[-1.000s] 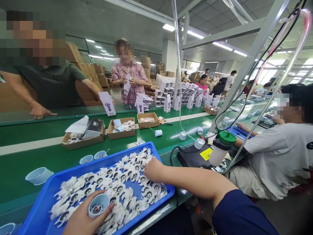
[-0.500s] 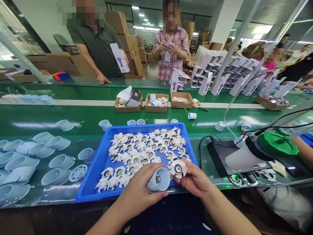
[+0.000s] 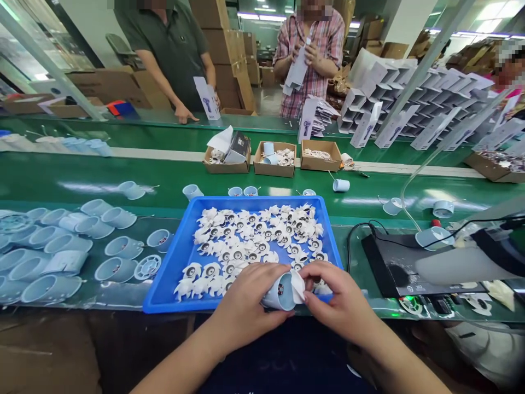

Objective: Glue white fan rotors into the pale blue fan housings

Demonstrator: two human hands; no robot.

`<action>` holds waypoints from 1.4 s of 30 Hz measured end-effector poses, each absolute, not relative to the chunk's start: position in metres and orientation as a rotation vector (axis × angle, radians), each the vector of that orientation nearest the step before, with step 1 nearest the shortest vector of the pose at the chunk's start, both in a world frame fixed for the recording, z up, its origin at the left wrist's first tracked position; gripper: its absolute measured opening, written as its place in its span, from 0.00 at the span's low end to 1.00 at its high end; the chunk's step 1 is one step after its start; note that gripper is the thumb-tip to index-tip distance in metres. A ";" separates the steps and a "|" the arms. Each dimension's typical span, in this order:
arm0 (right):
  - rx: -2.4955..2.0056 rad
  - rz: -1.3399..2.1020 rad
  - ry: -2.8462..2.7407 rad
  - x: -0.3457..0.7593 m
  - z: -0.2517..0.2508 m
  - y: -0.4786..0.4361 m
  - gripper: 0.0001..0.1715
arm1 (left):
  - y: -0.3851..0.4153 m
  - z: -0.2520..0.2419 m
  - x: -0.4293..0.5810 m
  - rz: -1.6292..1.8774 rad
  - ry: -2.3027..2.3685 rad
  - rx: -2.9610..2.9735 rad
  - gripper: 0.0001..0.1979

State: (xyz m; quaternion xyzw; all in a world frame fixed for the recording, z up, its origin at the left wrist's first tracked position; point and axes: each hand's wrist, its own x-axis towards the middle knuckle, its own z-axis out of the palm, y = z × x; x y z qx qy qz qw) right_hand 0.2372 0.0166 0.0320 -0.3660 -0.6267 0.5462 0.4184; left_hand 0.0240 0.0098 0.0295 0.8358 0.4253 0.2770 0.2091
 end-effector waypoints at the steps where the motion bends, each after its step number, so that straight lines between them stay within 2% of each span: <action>1: -0.967 1.162 -1.773 0.236 0.038 0.016 0.15 | 0.009 0.028 0.025 0.795 1.183 2.343 0.30; 3: -1.021 0.835 -2.068 0.231 0.046 0.016 0.14 | 0.008 0.024 0.026 0.870 1.197 2.380 0.29; 7: -1.080 0.730 -2.203 0.222 0.045 0.016 0.14 | 0.008 0.015 0.029 0.975 1.252 2.400 0.29; 13: -1.191 0.404 -2.190 0.221 0.040 0.014 0.14 | 0.021 0.016 0.033 0.944 1.232 2.492 0.29; 16: -1.161 0.509 -2.138 0.223 0.041 0.018 0.13 | 0.024 0.018 0.033 0.954 1.220 2.494 0.29; 18: -1.089 0.679 -2.008 0.225 0.038 0.023 0.17 | 0.025 0.018 0.033 1.007 1.196 2.452 0.28; 22: -0.833 1.370 -1.640 0.223 0.025 0.029 0.39 | 0.026 0.019 0.030 1.151 0.938 2.442 0.26; 24: -0.639 1.726 -1.446 0.219 0.017 0.028 0.41 | 0.025 0.020 0.029 1.199 0.804 2.472 0.24; 26: -0.531 1.904 -1.292 0.214 0.011 0.025 0.40 | 0.024 0.020 0.029 1.228 0.734 2.492 0.23; 31: -0.625 1.856 -1.230 0.205 0.007 0.020 0.43 | 0.021 0.017 0.031 1.240 0.784 2.539 0.24; 38: -0.721 1.699 -1.408 0.210 -0.004 0.028 0.36 | 0.022 0.015 0.037 0.955 1.015 2.596 0.25; 42: -0.732 1.684 -1.405 0.242 -0.009 0.025 0.47 | 0.053 0.031 0.024 0.812 1.169 2.755 0.27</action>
